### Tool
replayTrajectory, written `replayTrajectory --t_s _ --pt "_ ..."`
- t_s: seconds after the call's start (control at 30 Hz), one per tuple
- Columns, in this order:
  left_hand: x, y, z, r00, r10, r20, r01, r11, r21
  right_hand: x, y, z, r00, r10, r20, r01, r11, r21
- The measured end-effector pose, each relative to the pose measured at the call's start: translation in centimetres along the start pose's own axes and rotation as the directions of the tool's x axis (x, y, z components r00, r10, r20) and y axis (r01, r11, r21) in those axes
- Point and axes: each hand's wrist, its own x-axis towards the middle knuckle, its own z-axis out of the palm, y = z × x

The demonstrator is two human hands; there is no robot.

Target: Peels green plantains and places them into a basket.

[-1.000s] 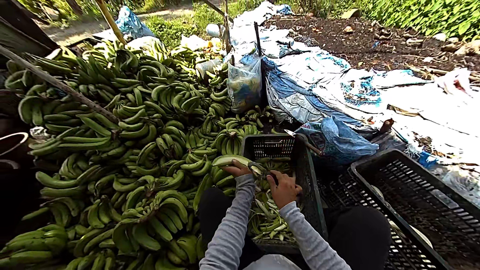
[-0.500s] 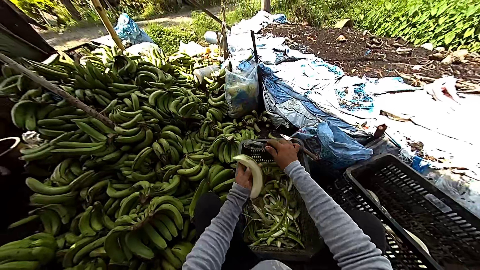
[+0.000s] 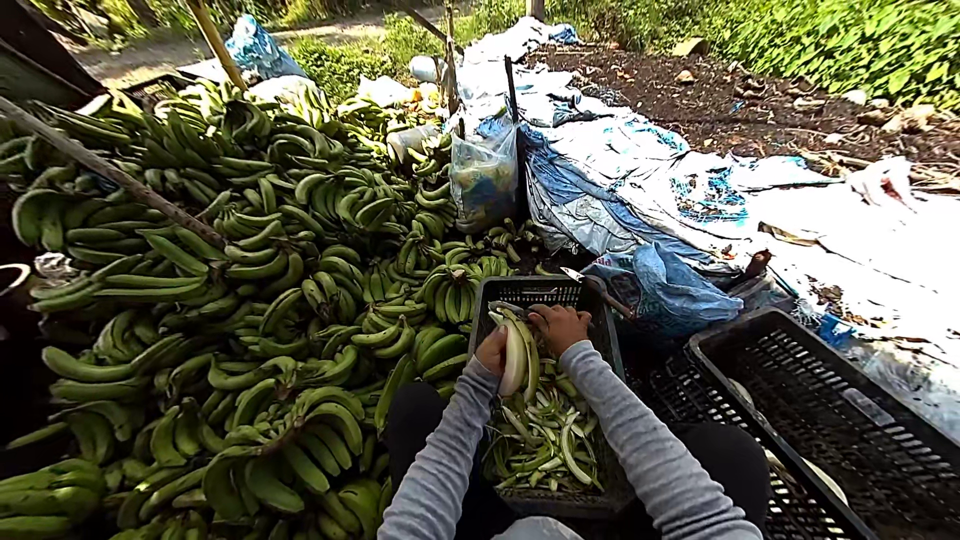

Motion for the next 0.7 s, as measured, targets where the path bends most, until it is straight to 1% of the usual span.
replayTrajectory --t_s 0.03,0.07,0.1,0.13,0.17,0.2,0.23,0.27,0.3,0.33,0.37,0.4,0.43,0.47,0.5,0.53,0.57,0.6,0.63,0.67,0.7 --pt "-0.6 -0.1 -1.2 0.971 0.034 0.237 -0.045 0.998 0.044 1.2 -0.1 -1.6 0.994 -0.005 0.108 0.012 0.997 -0.072" --pt "-1.1 0.1 -2.2 0.912 0.028 0.408 -0.072 0.993 0.093 1.9 -0.1 -2.7 0.986 -0.007 0.168 0.028 0.992 -0.121" --pt "-1.3 0.5 -3.0 0.845 0.002 0.534 -0.089 0.987 0.137 2.3 -0.2 -3.3 0.983 0.005 0.182 0.024 0.987 -0.156" --pt "-1.4 0.8 -3.4 0.789 -0.031 0.614 -0.107 0.977 0.186 2.4 -0.2 -3.6 0.986 0.023 0.166 0.005 0.986 -0.166" --pt "-1.5 1.0 -3.4 0.767 -0.05 0.639 -0.114 0.971 0.213 2.2 0.0 -3.6 0.99 0.032 0.135 -0.013 0.99 -0.139" --pt "-1.6 0.9 -3.4 0.798 -0.041 0.602 -0.099 0.975 0.197 1.9 0.2 -3.2 0.995 0.026 0.091 -0.019 0.996 -0.082" --pt "-1.8 0.6 -3.1 0.88 -0.014 0.475 -0.061 0.988 0.143 1.3 0.4 -2.4 0.999 0.009 0.032 -0.009 1.0 -0.002" --pt "-2.0 0.5 -2.3 0.966 -0.019 0.257 -0.001 0.997 0.075 0.6 0.7 -1.2 0.999 -0.018 -0.036 0.021 0.997 0.078" --pt "-1.9 0.8 -1.2 0.997 -0.074 -0.028 0.075 0.997 0.024 -0.4 1.0 0.5 0.993 -0.058 -0.103 0.072 0.987 0.142" --pt "-1.2 1.5 0.0 0.934 -0.154 -0.321 0.177 0.983 0.042 -1.4 1.3 2.5 0.979 -0.116 -0.169 0.148 0.971 0.19" --pt "-0.4 2.2 0.6 0.839 -0.19 -0.51 0.3 0.943 0.142 -2.6 1.7 4.8 0.949 -0.187 -0.255 0.244 0.946 0.213" --pt "-0.1 2.8 0.3 0.813 -0.224 -0.538 0.428 0.856 0.291 -3.6 2.2 7.1 0.905 -0.252 -0.343 0.337 0.917 0.214" --pt "0.2 3.3 -0.1 0.837 -0.271 -0.476 0.52 0.667 0.534 -4.4 2.8 9.0 0.86 -0.297 -0.415 0.407 0.89 0.205" --pt "0.4 3.5 0.0 0.843 -0.314 -0.438 0.538 0.447 0.715 -5.0 3.4 10.4 0.825 -0.318 -0.467 0.446 0.874 0.192" --pt "0.2 3.5 0.2 0.845 -0.34 -0.412 0.505 0.256 0.824 -5.5 3.9 11.4 0.798 -0.321 -0.511 0.463 0.869 0.177" --pt "-0.1 3.7 0.6 0.85 -0.356 -0.388 0.45 0.108 0.886 -5.8 4.3 12.0 0.779 -0.315 -0.542 0.465 0.87 0.163" --pt "-0.1 3.6 0.7 0.849 -0.377 -0.37 0.404 0.013 0.914 -6.0 4.5 12.1 0.77 -0.311 -0.557 0.463 0.874 0.151" --pt "0.4 3.2 0.5 0.841 -0.404 -0.361 0.379 -0.036 0.925 -6.1 4.5 11.9 0.771 -0.31 -0.557 0.451 0.882 0.133" --pt "0.7 2.9 0.3 0.833 -0.423 -0.356 0.388 -0.011 0.921 -6.2 4.1 11.4 0.789 -0.305 -0.533 0.425 0.898 0.115" --pt "0.9 2.5 0.2 0.839 -0.406 -0.361 0.439 0.114 0.891 -6.3 3.3 10.4 0.832 -0.279 -0.479 0.368 0.925 0.1" --pt "0.8 1.6 0.2 0.864 -0.339 -0.372 0.48 0.329 0.814 -6.1 2.2 9.0 0.895 -0.216 -0.39 0.268 0.96 0.085"
